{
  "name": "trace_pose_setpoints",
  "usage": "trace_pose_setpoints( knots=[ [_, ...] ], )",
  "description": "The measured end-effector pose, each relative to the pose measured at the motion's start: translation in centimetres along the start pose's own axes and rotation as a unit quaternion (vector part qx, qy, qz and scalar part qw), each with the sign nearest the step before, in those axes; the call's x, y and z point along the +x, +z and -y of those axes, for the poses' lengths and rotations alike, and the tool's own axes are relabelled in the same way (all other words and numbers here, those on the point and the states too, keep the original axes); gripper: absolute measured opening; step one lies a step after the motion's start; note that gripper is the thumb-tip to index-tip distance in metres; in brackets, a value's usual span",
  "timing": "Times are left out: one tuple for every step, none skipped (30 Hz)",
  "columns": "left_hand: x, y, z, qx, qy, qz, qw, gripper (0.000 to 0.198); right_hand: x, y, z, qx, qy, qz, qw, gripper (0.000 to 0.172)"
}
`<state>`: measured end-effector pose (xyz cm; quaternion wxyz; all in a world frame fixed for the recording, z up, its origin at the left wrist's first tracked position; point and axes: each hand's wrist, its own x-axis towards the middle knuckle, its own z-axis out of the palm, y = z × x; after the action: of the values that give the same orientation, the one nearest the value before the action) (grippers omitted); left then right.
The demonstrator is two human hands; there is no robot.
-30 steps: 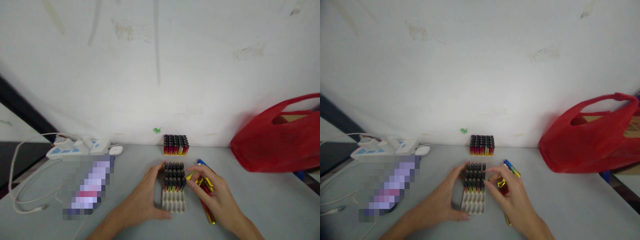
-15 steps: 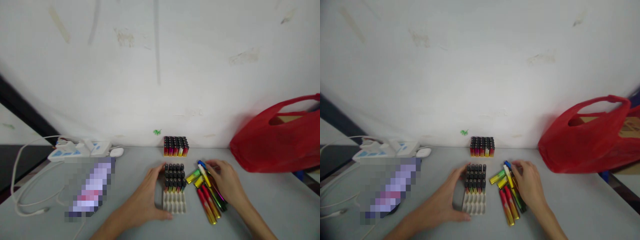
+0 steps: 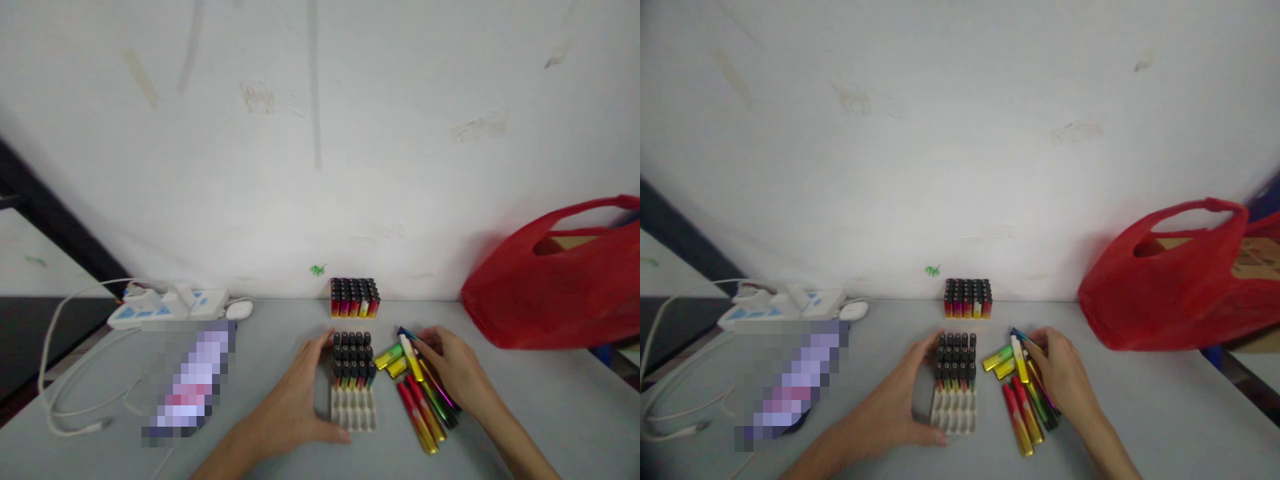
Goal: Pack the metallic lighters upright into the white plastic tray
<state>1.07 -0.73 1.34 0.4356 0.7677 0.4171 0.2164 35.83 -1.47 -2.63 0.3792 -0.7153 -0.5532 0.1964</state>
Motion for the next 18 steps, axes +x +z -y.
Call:
trace_pose_setpoints(
  knots=[
    [0.0, 0.0, 0.1, -0.003, -0.001, 0.001, 1.0, 0.149, 0.0, 0.0, 0.0, 0.008, -0.001, -0.004, 1.0, 0.037],
    [0.0, 0.0, 0.1, -0.006, -0.003, 0.002, 1.0, 0.148, 0.0, -0.1, 0.0, 0.015, -0.002, -0.008, 1.0, 0.038],
    [0.0, 0.0, 0.1, -0.007, -0.004, 0.002, 1.0, 0.147, 0.0, -0.1, 0.1, 0.023, -0.004, -0.012, 1.0, 0.04],
    [0.0, 0.1, 0.1, -0.007, -0.006, 0.0, 1.0, 0.146, 0.1, -0.2, 0.2, 0.032, -0.005, -0.017, 0.999, 0.041],
    [0.1, 0.1, 0.1, -0.007, -0.007, -0.002, 1.0, 0.144, 0.1, -0.4, 0.4, 0.043, -0.003, -0.023, 0.999, 0.042],
    [0.1, 0.1, 0.1, -0.005, -0.007, -0.005, 1.0, 0.143, 0.2, -0.5, 0.6, 0.055, 0.003, -0.031, 0.998, 0.042],
    [0.1, 0.1, 0.1, -0.004, -0.005, -0.008, 1.0, 0.143, 0.3, -0.7, 0.8, 0.07, 0.012, -0.039, 0.997, 0.043],
    [0.1, 0.2, 0.1, -0.003, -0.005, -0.009, 1.0, 0.143, 0.4, -0.8, 1.1, 0.089, 0.023, -0.046, 0.995, 0.044],
    [0.1, 0.2, 0.1, -0.002, -0.005, -0.009, 1.0, 0.143, 0.4, -0.9, 1.5, 0.111, 0.035, -0.052, 0.992, 0.046],
    [0.1, 0.2, 0.1, -0.002, -0.005, -0.009, 1.0, 0.144, 0.4, -1.0, 1.9, 0.136, 0.047, -0.055, 0.988, 0.046],
    [0.1, 0.2, 0.1, -0.002, -0.005, -0.008, 1.0, 0.144, 0.4, -1.2, 2.3, 0.165, 0.058, -0.057, 0.983, 0.045],
    [0.1, 0.2, 0.1, -0.002, -0.004, -0.006, 1.0, 0.143, 0.3, -1.3, 2.9, 0.195, 0.067, -0.058, 0.977, 0.043],
    [0.1, 0.2, 0.1, -0.002, -0.002, -0.006, 1.0, 0.142, 0.1, -1.4, 3.4, 0.226, 0.073, -0.056, 0.97, 0.04],
    [0.1, 0.2, 0.1, -0.001, 0.0, -0.006, 1.0, 0.141, -0.1, -1.4, 4.0, 0.255, 0.076, -0.055, 0.963, 0.036],
    [0.1, 0.2, 0.0, 0.0, 0.001, -0.007, 1.0, 0.141, -0.5, -1.5, 4.7, 0.29, 0.078, -0.045, 0.953, 0.033],
    [0.1, 0.2, 0.0, 0.001, 0.001, -0.008, 1.0, 0.141, -0.8, -1.6, 5.3, 0.326, 0.082, -0.028, 0.941, 0.031],
    [0.1, 0.2, 0.0, 0.001, 0.001, -0.009, 1.0, 0.141, -1.2, -1.6, 5.9, 0.363, 0.088, -0.002, 0.928, 0.03],
    [0.1, 0.2, 0.0, 0.0, 0.001, -0.009, 1.0, 0.141, -1.7, -1.6, 6.5, 0.423, 0.105, 0.043, 0.899, 0.029]
  ],
)
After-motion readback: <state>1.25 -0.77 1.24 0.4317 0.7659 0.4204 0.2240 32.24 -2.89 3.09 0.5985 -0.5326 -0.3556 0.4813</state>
